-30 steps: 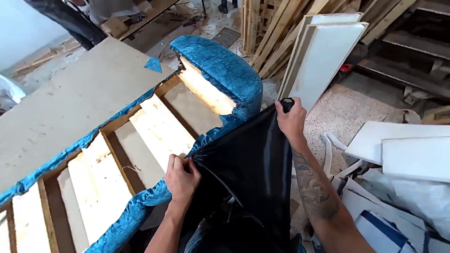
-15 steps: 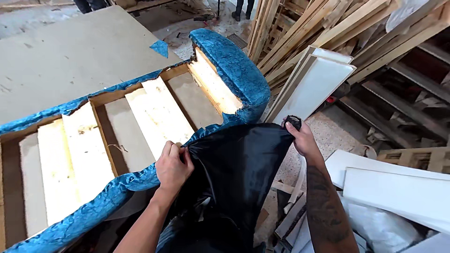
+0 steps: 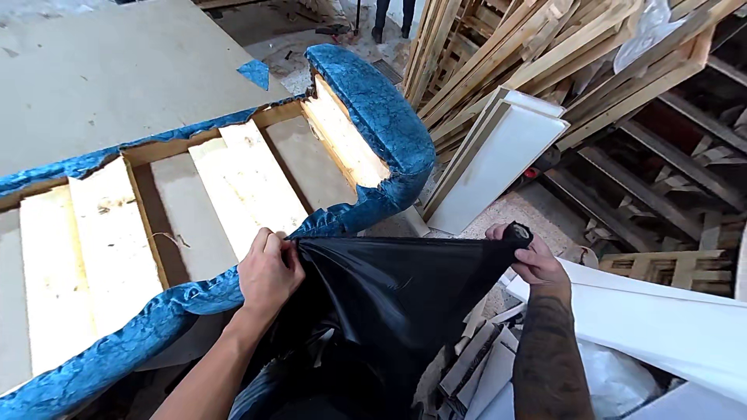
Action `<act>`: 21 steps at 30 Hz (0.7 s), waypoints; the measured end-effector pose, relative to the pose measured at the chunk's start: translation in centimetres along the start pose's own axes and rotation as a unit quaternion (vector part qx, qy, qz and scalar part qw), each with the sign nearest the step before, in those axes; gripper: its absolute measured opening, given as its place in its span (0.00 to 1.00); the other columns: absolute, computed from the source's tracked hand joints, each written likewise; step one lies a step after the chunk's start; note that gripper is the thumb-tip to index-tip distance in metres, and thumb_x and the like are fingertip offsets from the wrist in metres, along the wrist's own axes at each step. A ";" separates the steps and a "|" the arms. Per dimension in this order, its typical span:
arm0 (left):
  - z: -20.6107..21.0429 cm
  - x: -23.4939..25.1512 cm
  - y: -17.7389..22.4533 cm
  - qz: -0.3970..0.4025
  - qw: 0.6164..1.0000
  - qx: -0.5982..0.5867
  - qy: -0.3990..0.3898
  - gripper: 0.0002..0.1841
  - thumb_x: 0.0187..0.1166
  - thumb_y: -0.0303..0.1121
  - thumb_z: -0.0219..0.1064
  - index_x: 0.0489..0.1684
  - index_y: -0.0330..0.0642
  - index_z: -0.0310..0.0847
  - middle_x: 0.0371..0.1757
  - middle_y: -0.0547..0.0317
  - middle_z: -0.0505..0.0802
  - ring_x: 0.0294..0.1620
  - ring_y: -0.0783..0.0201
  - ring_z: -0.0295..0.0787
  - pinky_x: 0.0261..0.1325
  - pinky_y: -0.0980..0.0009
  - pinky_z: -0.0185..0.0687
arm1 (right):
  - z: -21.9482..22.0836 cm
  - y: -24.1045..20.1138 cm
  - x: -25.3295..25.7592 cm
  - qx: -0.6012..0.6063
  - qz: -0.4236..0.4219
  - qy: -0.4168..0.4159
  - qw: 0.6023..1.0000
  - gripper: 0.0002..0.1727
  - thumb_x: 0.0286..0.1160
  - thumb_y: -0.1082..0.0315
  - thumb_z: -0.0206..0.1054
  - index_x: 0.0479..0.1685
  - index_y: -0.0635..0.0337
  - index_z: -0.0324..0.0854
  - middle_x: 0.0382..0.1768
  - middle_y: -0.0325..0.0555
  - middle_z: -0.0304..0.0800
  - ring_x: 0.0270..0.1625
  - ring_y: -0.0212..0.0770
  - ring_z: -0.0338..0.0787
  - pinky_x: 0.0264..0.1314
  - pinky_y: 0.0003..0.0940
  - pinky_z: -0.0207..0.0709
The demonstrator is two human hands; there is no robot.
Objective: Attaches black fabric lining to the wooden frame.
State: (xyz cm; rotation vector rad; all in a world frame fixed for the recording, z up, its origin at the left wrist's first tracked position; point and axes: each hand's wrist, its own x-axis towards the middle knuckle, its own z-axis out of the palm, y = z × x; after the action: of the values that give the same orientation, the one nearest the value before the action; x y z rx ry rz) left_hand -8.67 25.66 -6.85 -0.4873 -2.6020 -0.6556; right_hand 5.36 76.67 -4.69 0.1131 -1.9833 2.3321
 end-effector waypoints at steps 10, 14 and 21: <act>0.0 -0.1 0.1 -0.009 1.000 0.005 0.000 0.10 0.73 0.32 0.62 0.26 0.35 0.79 0.35 0.48 0.84 0.31 0.48 0.85 0.27 0.50 0.79 | 1.0 -1.3 0.8 -0.097 0.015 0.204 0.974 0.26 0.69 0.56 0.79 0.66 0.54 0.85 0.57 0.41 0.93 0.51 0.32 0.93 0.54 0.29 0.90; 0.1 -0.1 0.2 -0.009 1.000 0.003 0.004 0.10 0.73 0.32 0.62 0.27 0.35 0.79 0.36 0.46 0.84 0.31 0.46 0.85 0.27 0.49 0.78 | 2.2 -1.0 2.9 -0.185 0.026 0.344 0.920 0.19 0.61 0.65 0.85 0.51 0.57 0.90 0.45 0.42 0.97 0.45 0.37 0.96 0.51 0.39 0.92; 0.1 0.0 -0.1 -0.001 1.000 0.015 -0.001 0.12 0.75 0.33 0.61 0.29 0.32 0.81 0.36 0.43 0.84 0.32 0.44 0.85 0.28 0.48 0.78 | 0.4 1.8 6.8 -0.155 0.035 0.284 0.945 0.16 0.65 0.70 0.80 0.51 0.57 0.85 0.42 0.41 0.92 0.44 0.35 0.91 0.50 0.37 0.89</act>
State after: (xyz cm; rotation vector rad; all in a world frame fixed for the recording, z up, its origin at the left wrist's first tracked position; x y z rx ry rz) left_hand -8.74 25.66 -6.99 -0.4753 -2.6109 -0.6155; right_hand -1.56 76.03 -5.66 -0.5877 -2.0119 1.7639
